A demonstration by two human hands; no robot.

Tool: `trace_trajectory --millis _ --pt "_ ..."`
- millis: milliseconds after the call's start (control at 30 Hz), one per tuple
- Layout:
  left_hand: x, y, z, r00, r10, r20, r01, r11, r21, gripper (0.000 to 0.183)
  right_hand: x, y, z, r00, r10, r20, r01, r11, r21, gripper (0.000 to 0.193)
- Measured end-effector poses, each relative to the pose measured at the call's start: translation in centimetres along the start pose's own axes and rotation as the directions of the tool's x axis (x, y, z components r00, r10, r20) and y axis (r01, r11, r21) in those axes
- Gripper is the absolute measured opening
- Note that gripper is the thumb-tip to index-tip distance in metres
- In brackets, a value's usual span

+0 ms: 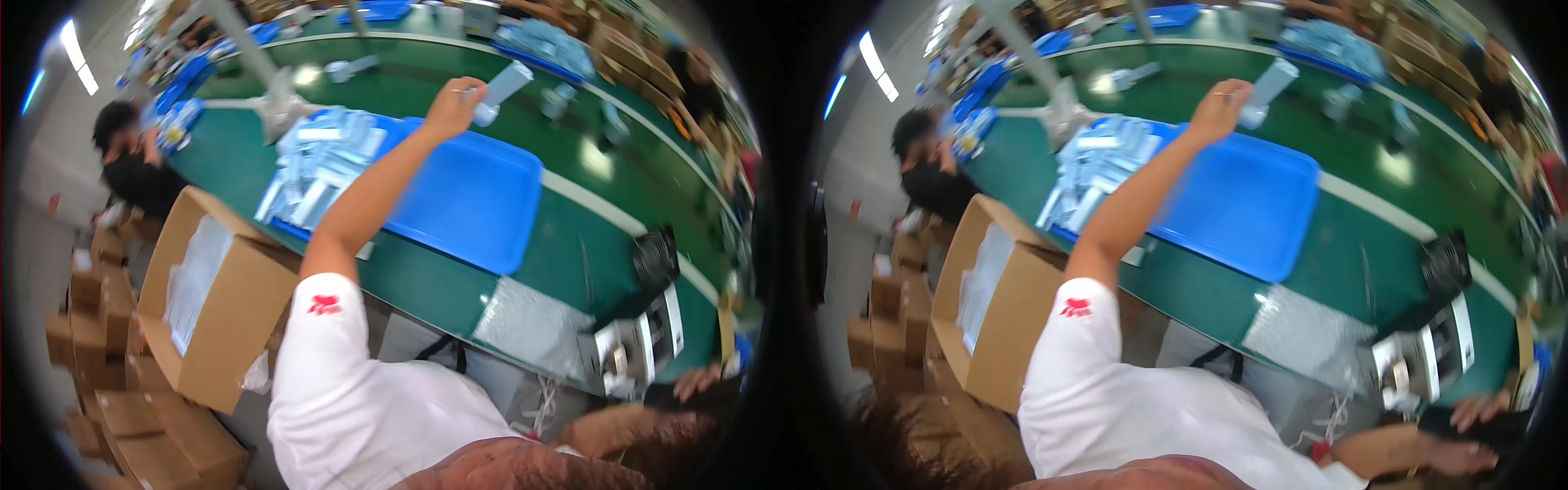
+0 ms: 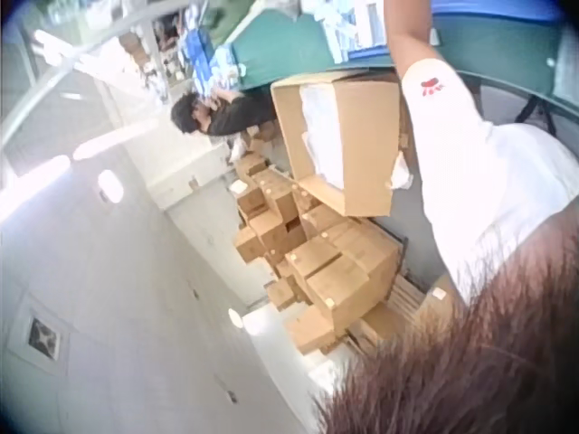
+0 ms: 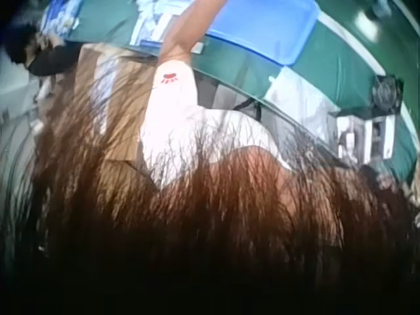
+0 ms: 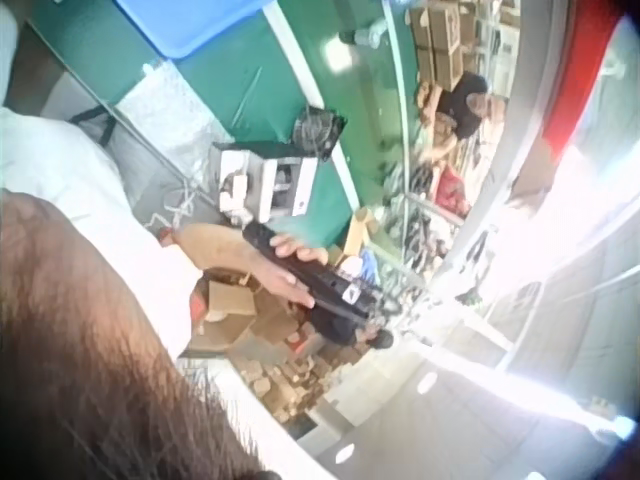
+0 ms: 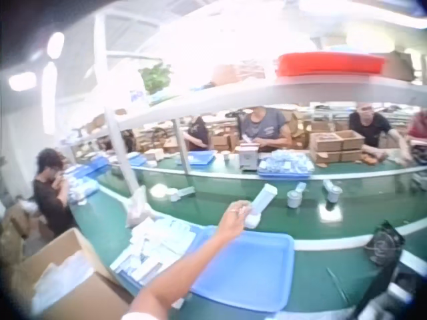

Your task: The person repeatedly picks up light-blue plastic components from a blue tray and uses a handheld power tool to drive screws into them. After each assembly, the person places the finished part onto the green workbench. The process is repeated for multiple identical components throughout the clip.

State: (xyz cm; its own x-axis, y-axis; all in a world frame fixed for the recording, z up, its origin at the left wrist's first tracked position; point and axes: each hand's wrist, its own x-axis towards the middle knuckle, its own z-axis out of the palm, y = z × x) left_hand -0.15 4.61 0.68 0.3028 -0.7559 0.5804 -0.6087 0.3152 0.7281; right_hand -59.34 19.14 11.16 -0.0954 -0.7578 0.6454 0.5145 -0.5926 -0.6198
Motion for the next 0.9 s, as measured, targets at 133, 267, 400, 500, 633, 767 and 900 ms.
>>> trace_trajectory --millis 133,267,400,500,633,767,900 --pt "-6.7 9.4 4.6 0.988 0.082 0.130 -0.075 0.995 -0.061 0.030 -0.1 -0.8 -1.0 0.982 0.158 0.107 -0.171 0.977 0.125 0.070" --pt "-15.0 16.6 9.5 0.932 0.122 0.343 -0.116 0.993 -0.037 0.025 0.1 -0.1 -0.7 0.988 0.150 -0.026 -0.151 0.988 -0.038 0.084" --pt "-22.2 20.2 12.5 0.898 0.089 0.432 -0.117 0.992 0.037 0.021 1.4 0.5 2.1 0.989 -0.031 -0.146 -0.037 0.894 -0.447 0.081" --pt "-25.1 20.2 13.6 0.900 0.120 0.418 -0.185 0.976 0.118 0.024 2.0 1.5 5.1 0.953 -0.299 -0.048 0.247 0.858 -0.451 0.055" --pt "-26.3 20.5 14.6 0.908 0.176 0.381 -0.239 0.963 0.125 0.025 2.9 3.0 5.4 0.889 -0.455 0.046 0.413 0.755 -0.510 0.048" --pt "-27.1 19.6 15.4 0.946 0.177 0.270 -0.169 0.984 -0.052 0.030 2.4 4.7 5.6 0.899 -0.438 0.011 0.378 0.760 -0.528 0.049" --pt "-27.0 18.9 15.8 0.903 0.274 0.331 -0.271 0.961 -0.056 0.030 1.3 4.3 6.0 0.917 -0.381 -0.118 0.282 0.828 -0.485 0.045"
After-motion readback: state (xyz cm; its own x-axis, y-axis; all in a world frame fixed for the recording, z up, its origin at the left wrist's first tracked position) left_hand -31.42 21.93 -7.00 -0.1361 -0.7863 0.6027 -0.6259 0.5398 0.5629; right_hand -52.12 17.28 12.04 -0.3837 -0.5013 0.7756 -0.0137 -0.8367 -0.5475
